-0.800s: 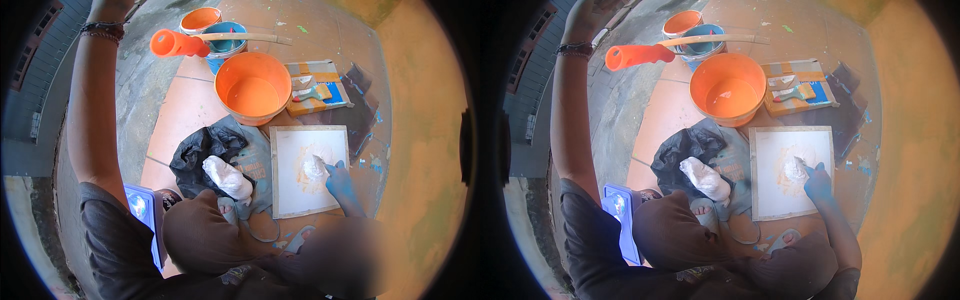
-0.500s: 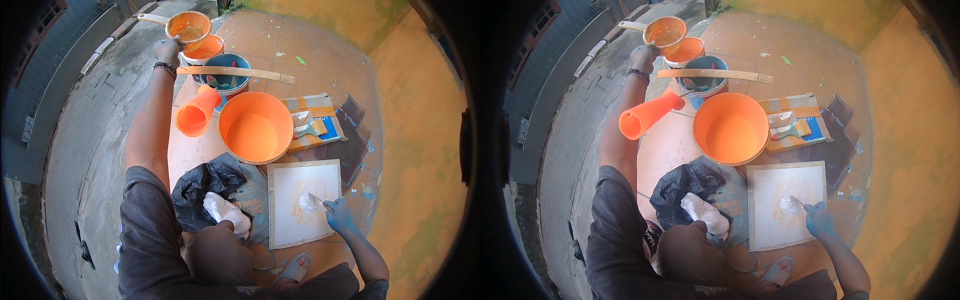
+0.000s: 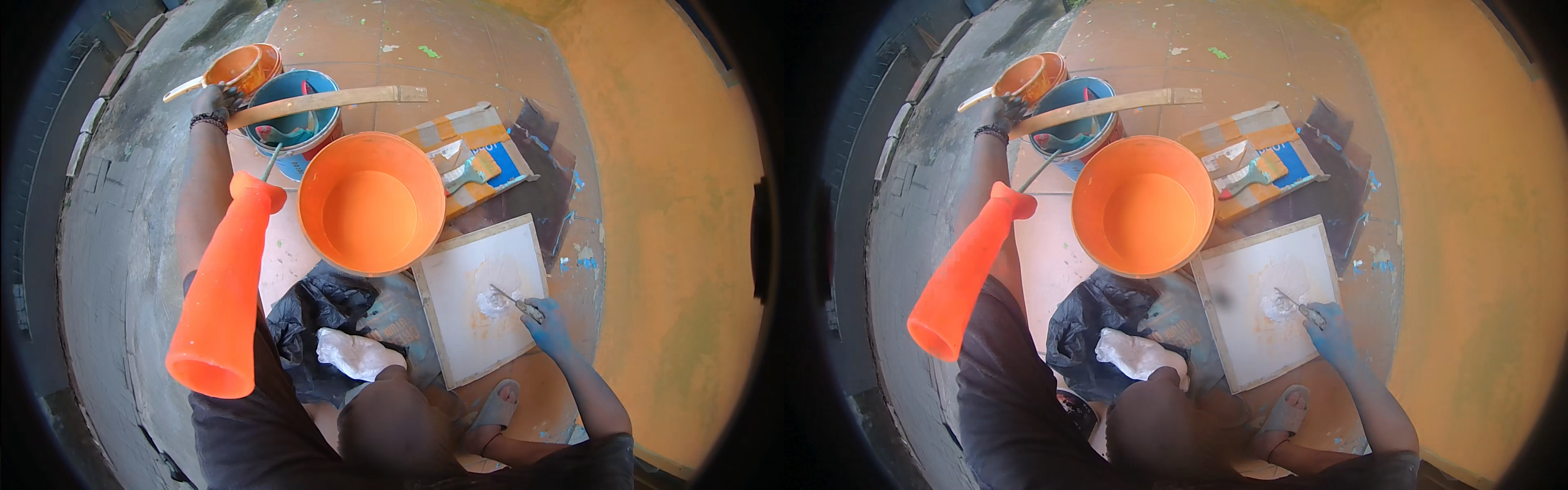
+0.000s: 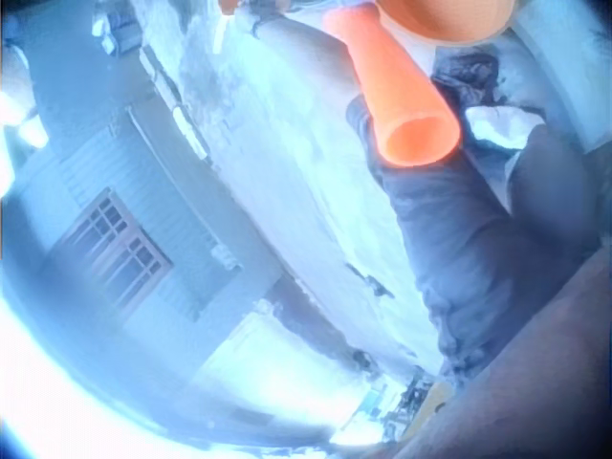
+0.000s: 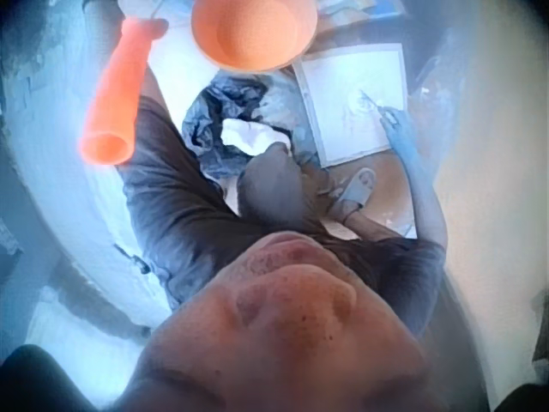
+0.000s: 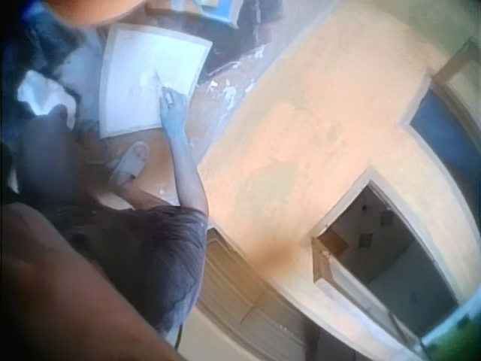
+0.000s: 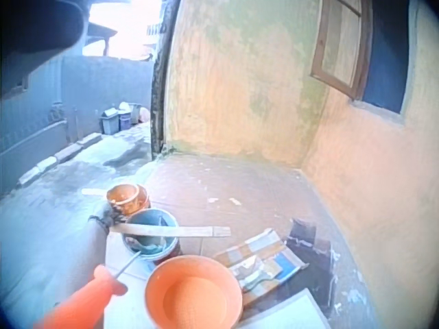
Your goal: The person mixes white and orange paint on a flat board using a putty knife. They scoop orange paint from a bucket with a wooden stick and add it to the white paint, then blend the mixture thoroughly.
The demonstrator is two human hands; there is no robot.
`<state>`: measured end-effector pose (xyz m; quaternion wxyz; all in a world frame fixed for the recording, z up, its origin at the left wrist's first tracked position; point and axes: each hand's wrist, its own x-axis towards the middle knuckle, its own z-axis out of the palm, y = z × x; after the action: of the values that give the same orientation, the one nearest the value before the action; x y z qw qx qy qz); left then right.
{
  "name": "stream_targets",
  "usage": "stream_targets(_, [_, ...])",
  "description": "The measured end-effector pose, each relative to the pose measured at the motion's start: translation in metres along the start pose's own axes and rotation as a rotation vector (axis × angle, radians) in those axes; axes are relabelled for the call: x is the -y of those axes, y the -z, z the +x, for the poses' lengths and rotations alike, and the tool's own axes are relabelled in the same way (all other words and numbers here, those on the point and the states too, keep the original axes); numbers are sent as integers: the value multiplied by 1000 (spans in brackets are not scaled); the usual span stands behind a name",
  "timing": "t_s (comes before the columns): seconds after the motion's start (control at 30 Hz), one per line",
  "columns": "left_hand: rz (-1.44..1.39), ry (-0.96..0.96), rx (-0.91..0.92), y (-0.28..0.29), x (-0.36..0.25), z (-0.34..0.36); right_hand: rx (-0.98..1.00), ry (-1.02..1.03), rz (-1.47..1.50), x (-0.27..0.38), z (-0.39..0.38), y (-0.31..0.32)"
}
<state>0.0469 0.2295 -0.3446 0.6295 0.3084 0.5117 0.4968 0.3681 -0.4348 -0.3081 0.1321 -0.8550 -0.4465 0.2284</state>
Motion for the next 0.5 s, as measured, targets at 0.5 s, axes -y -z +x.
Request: stream_targets(0.5, [2251,-474,-382,123,-20,-146,23,203,-5,-22,60,0])
